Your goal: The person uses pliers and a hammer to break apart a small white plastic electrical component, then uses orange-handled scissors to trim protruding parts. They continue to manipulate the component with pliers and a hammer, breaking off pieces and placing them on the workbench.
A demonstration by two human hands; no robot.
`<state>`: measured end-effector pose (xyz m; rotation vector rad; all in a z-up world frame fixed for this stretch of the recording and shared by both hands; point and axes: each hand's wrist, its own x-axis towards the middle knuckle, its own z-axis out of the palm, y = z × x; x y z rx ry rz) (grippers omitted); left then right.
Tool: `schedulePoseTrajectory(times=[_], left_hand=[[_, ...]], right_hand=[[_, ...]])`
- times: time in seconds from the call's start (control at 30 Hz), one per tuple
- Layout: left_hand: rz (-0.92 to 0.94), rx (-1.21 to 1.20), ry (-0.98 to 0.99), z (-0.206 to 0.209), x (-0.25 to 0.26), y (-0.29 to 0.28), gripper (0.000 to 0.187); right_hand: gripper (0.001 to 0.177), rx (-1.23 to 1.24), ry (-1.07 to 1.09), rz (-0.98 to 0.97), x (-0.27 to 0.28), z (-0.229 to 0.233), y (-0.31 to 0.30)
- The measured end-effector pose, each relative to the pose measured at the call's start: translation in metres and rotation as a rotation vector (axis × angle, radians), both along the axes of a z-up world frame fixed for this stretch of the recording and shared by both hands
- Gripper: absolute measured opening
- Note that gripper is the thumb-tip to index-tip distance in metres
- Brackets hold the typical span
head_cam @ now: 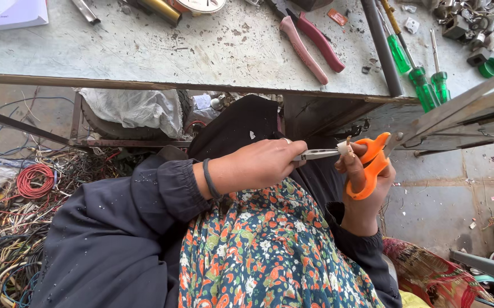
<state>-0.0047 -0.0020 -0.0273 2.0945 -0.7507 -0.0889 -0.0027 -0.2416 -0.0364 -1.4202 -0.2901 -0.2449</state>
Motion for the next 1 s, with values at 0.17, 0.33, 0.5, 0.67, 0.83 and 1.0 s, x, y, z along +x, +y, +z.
schedulePoseTrajectory(times=[0.17, 0.33, 0.5, 0.67, 0.83, 1.0], left_hand=[[0.044, 0.073, 0.046, 0.013, 0.004, 0.001, 0.039], [0.187, -0.052, -0.122, 0.03, 0.011, 0.015, 0.041], [0.242, -0.169, -0.117, 0.052, 0.013, 0.037, 0.035], [0.267, -0.19, -0.041, 0.062, 0.01, 0.042, 0.042], [0.297, -0.217, -0.063, 0.051, 0.013, 0.038, 0.032], [0.372, -0.091, -0.171, 0.036, 0.016, 0.036, 0.027]], right_hand=[[0.028, -0.102, -0.015, -0.015, -0.004, 0.004, -0.001], [0.036, -0.198, -0.028, -0.069, 0.0, 0.001, -0.008], [0.056, -0.58, -0.153, -0.18, 0.009, -0.001, -0.01], [0.079, -0.975, -0.493, -0.471, 0.016, -0.005, -0.003], [0.077, -1.12, -0.526, -0.524, 0.013, -0.006, -0.003], [0.073, -1.141, -0.514, -0.547, 0.014, -0.009, -0.001]])
